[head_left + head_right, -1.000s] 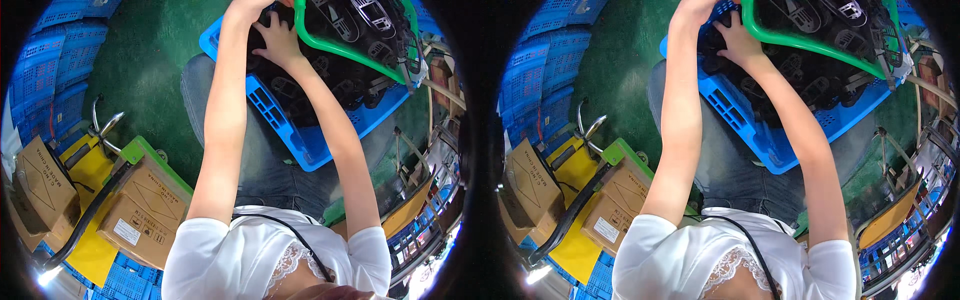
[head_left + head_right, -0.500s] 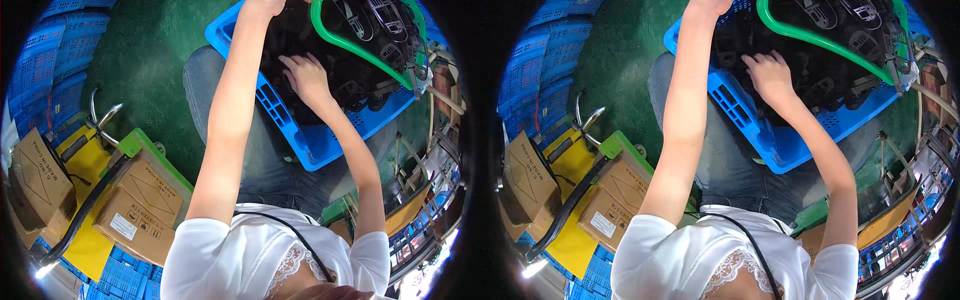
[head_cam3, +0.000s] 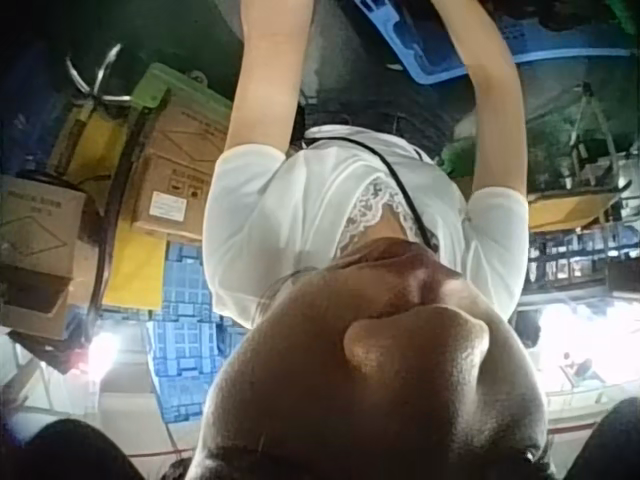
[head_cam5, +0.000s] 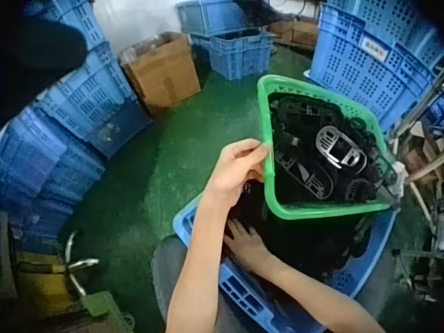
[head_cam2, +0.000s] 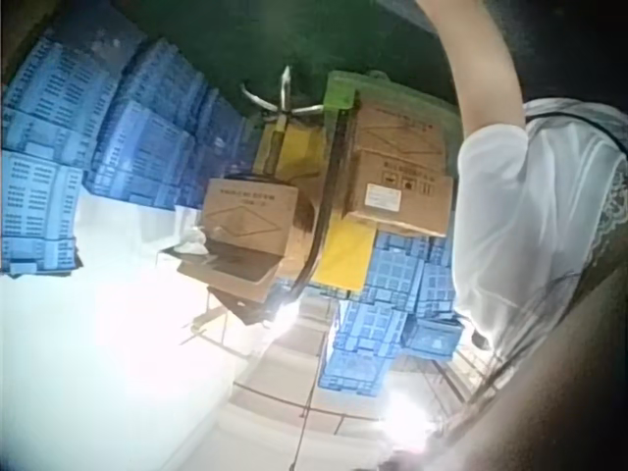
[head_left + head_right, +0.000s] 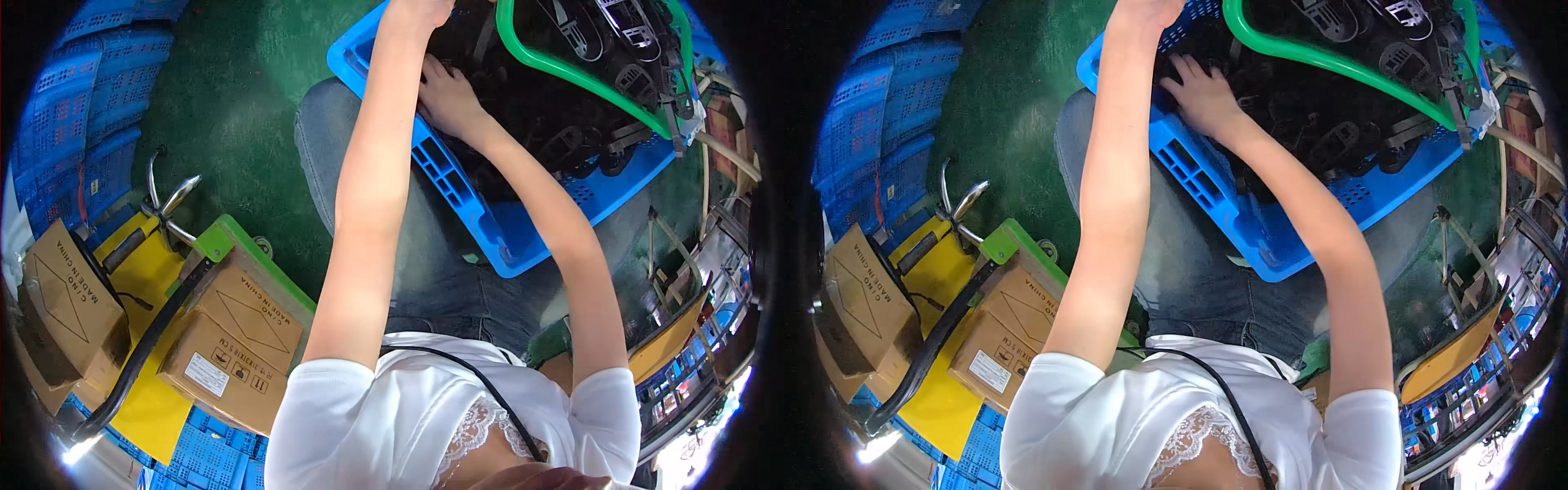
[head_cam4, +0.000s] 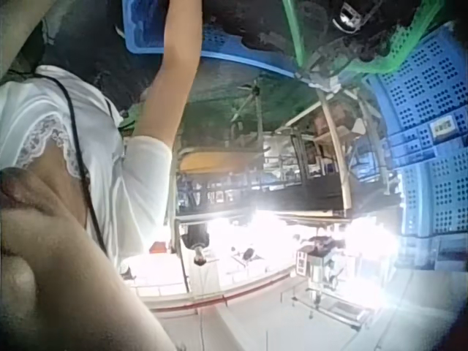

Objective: Sorting black plastic components from one container to another while sitting on the production floor.

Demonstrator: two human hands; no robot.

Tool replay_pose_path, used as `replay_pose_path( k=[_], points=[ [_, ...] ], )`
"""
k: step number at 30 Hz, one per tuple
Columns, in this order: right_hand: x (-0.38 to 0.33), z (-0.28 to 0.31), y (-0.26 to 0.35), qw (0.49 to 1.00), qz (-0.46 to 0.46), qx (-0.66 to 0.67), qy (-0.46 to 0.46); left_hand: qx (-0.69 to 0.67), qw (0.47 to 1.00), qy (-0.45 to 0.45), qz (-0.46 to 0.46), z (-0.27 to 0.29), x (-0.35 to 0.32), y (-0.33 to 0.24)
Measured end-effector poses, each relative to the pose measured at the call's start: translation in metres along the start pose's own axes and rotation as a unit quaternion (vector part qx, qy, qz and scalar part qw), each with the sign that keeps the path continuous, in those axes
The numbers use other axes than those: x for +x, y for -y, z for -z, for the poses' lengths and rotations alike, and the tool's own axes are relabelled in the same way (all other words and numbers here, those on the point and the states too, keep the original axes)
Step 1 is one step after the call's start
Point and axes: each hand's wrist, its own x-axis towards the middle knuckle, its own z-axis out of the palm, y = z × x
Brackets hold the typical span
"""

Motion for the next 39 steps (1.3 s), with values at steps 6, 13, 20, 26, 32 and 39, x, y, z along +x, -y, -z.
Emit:
replay_pose_path(
  k=[6,13,20,26,32,39],
  points=[
    [-0.050,0.032,0.007,1.000,-0.015,0.006,-0.001,0.008,1.000,-0.013,0.006,0.004,-0.003,0.003],
    [-0.038,0.057,-0.020,0.992,0.040,-0.015,-0.122,0.000,1.000,0.004,-0.005,0.000,0.002,-0.004],
    [-0.025,0.042,-0.073,0.986,-0.103,-0.057,-0.118,0.013,1.000,-0.007,-0.015,0.003,0.005,0.008],
    [-0.063,0.034,-0.053,0.996,0.037,0.015,-0.076,0.021,1.000,-0.017,-0.008,0.007,0.001,0.004],
    [-0.118,0.046,-0.028,0.995,0.020,-0.005,0.095,0.012,1.000,-0.014,-0.017,0.001,0.003,0.010],
    [-0.103,0.076,-0.052,0.983,-0.117,0.083,-0.115,0.016,0.999,-0.039,-0.016,0.002,0.002,0.003]
  ],
)
